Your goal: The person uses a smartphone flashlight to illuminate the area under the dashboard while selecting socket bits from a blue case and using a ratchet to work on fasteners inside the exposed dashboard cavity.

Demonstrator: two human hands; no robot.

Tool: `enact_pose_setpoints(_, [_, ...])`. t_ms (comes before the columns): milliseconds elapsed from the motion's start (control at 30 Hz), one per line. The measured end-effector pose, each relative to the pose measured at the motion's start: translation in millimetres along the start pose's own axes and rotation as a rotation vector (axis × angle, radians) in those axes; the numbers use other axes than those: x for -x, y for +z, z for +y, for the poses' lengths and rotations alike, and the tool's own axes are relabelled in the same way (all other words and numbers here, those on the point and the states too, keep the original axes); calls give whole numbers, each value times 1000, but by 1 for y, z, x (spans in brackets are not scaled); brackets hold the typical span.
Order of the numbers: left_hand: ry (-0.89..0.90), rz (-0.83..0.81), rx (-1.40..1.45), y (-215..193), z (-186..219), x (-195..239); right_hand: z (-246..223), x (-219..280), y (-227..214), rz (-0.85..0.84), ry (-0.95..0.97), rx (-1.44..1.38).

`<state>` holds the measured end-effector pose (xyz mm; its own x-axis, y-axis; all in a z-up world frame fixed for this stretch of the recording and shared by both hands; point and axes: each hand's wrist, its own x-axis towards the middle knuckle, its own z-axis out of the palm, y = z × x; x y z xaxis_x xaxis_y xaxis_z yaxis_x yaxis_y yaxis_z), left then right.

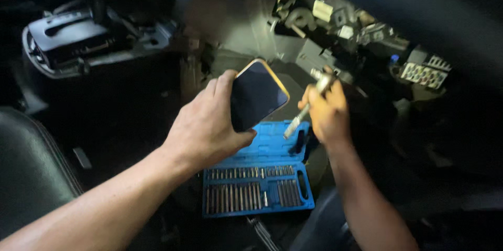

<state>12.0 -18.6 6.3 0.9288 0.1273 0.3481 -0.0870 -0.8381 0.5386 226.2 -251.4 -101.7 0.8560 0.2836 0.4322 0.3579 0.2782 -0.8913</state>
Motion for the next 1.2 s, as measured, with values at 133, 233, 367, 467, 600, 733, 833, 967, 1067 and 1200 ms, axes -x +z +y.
enact_pose_setpoints(133, [-13, -18, -9, -4, 3, 0, 16, -82, -2, 114, 238, -526])
enact_pose_setpoints(233, [12, 4, 16, -4, 1, 2, 34, -126, -4, 230, 298, -563])
enact_pose_setpoints(367, [-2, -7, 1, -3, -1, 2, 49, -161, -5, 304, 322, -504])
enact_pose_setpoints(467, [-3, -14, -9, -1, -2, 2, 54, -171, -4, 250, 318, -528])
enact_pose_setpoints(600, [20, 8, -3, 0, -5, 1, 55, -173, 2, 279, 358, -508])
enact_pose_setpoints(733, [45, 19, 6, 3, -8, 2, 56, -173, 7, 280, 374, -540])
enact_pose_setpoints(833, [56, 7, 8, 3, -9, 2, 55, -179, 0, 282, 401, -584])
enact_pose_setpoints(967, [52, 5, 13, 1, -8, 3, 58, -201, -17, 235, 373, -677])
enact_pose_setpoints(1067, [32, -20, 11, 0, -7, 3, 63, -231, -29, 399, 434, -650])
enact_pose_setpoints(1200, [33, -28, 19, 1, -7, 4, 66, -258, -34, 326, 404, -611])
